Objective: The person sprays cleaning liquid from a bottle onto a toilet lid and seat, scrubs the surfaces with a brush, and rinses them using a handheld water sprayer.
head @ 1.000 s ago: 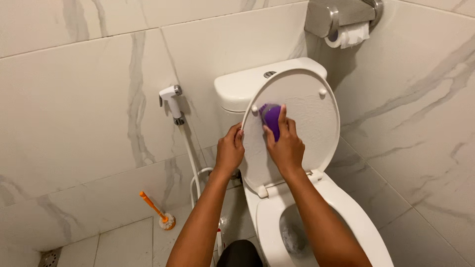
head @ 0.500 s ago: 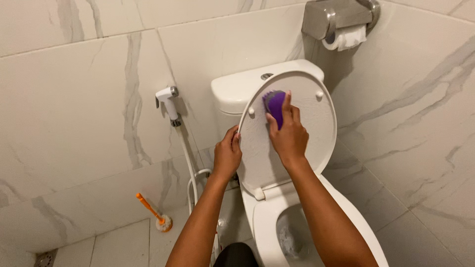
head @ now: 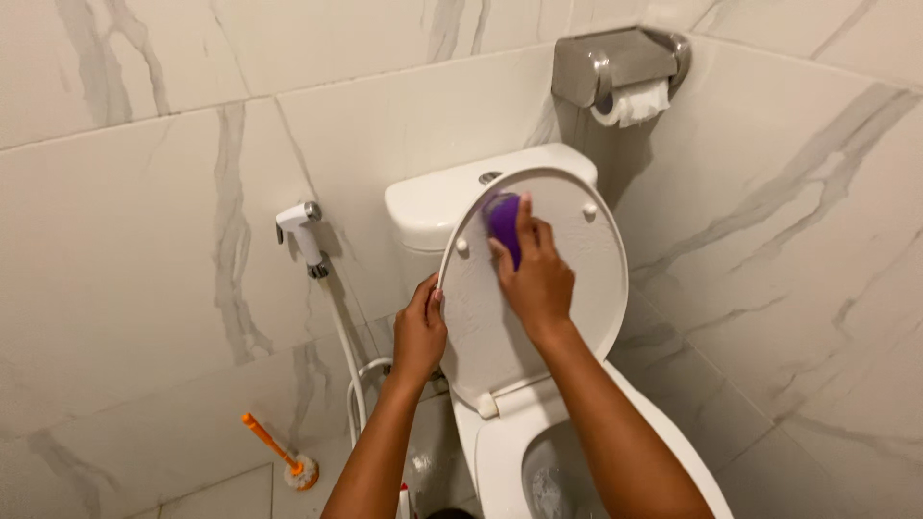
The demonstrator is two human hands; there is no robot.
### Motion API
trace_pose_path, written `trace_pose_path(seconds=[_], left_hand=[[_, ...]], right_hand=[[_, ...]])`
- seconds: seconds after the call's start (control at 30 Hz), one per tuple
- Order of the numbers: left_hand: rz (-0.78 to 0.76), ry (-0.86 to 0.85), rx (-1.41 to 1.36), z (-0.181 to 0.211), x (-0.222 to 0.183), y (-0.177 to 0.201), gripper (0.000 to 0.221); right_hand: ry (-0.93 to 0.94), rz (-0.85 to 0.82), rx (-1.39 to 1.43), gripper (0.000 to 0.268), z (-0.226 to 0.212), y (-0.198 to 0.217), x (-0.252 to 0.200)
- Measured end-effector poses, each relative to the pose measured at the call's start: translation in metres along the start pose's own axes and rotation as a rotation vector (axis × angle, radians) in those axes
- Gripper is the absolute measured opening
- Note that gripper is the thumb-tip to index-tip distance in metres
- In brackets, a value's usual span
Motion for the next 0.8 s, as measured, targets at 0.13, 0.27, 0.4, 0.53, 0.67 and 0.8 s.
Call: trace_pose_path(seconds=[0.13,0.27,0.4,0.53,0.67,0.8], left_hand=[[-0.002,-0.017,0.001,-0.012,0.007,-0.004,0.035],[0.0,0.0,-0.013,-0.007,0.001,-0.002,0.036],[-0.001,0.013,-0.037,-0.001,-0.001,-0.003,0.037],[0.014,-0.024,-0.019,-0.004,0.004,-0.004,0.036],[0.017,-0.01,-0.04,-0.01,0.0,-0.005,0.037],[0.011,0.001,-0.057,-0.007,-0.001,-0.004,0.037]], right_hand=[[0.083,-0.068,-0.032,0.076,-0.005,-0.011,-0.015],[-0.014,-0.067,-0.061,0.076,0.029,-0.01,-0.034],[-0.076,-0.002,-0.025,0.076,0.031,-0.006,-0.003],[0.08,-0.002,-0.048,0.074,-0.002,-0.002,0.01],[0.153,0.039,-0.185,0.073,0.015,-0.005,0.013],[0.019,0.077,-0.131,0.075,0.048,0.021,0.026]])
Point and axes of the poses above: each hand's wrist, its own x-axis towards the middle knuckle, its own y-axis out of the back of the hand, z = x × y, the point moved 7 cm from there along x, towards the middle knuckle, and after that the axes turned 6 degrees about y, right-handed, at the moved point
